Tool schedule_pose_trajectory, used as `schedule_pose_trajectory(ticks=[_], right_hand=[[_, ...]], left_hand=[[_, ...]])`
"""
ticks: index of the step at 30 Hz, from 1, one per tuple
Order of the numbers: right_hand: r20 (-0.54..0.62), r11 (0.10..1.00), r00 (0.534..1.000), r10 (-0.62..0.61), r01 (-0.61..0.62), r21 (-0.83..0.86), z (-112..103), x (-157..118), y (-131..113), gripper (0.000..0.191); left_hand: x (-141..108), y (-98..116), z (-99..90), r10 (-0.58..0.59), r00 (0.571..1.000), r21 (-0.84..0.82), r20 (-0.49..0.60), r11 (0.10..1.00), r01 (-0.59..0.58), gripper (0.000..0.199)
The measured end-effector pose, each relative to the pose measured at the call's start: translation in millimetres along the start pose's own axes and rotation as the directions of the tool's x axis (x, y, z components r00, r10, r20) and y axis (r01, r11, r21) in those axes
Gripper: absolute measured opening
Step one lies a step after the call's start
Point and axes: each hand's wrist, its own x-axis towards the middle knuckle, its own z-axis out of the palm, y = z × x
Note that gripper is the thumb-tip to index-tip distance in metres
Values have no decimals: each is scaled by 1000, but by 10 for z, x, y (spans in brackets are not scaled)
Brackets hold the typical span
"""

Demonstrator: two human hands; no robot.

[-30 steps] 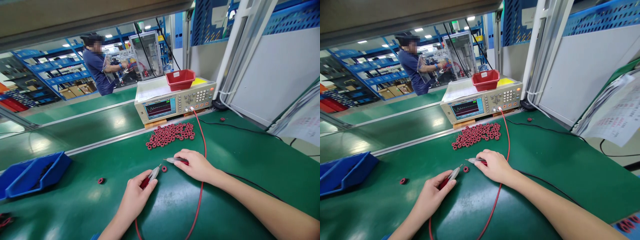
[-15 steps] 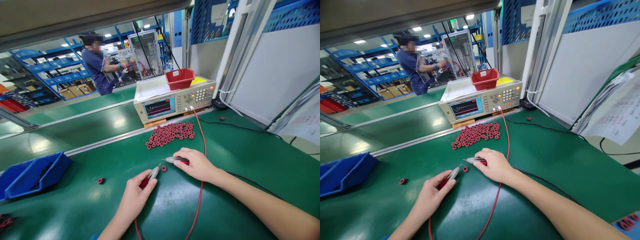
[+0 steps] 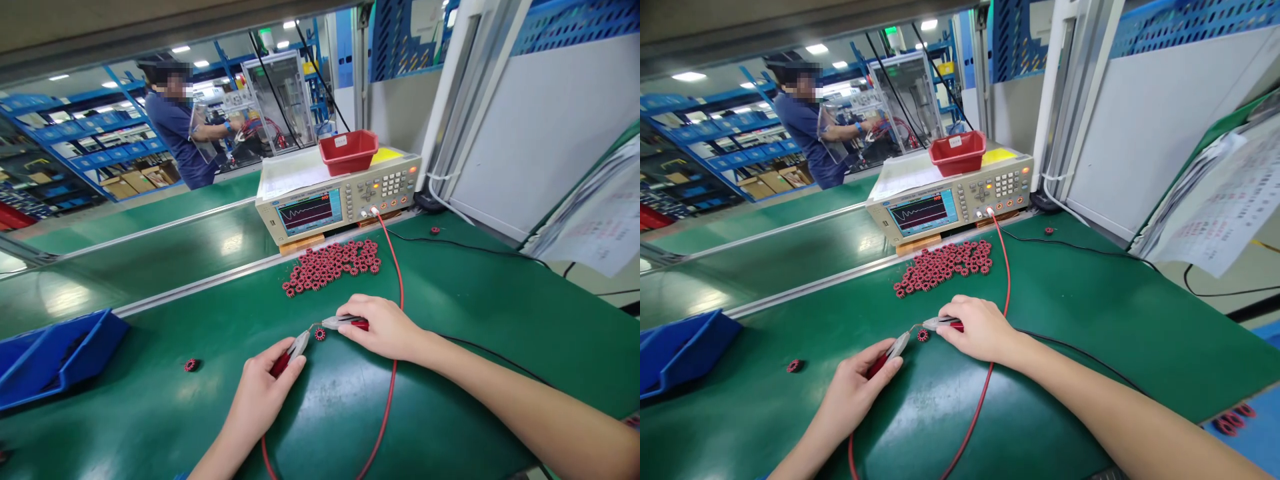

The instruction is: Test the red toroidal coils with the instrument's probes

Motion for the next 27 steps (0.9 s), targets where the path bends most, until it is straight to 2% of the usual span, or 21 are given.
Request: schedule_pose_trajectory(ticks=[17, 27], right_hand=[[-19, 1000, 1000, -3, 3, 7, 0, -7, 0, 19], [-22, 998, 998, -52, 52, 34, -45, -33, -31, 18]], left_hand=[[13, -1, -8, 2, 1000, 31, -17, 1000, -1, 36], [6, -8, -2, 8, 1000, 1, -13, 1000, -8, 32]])
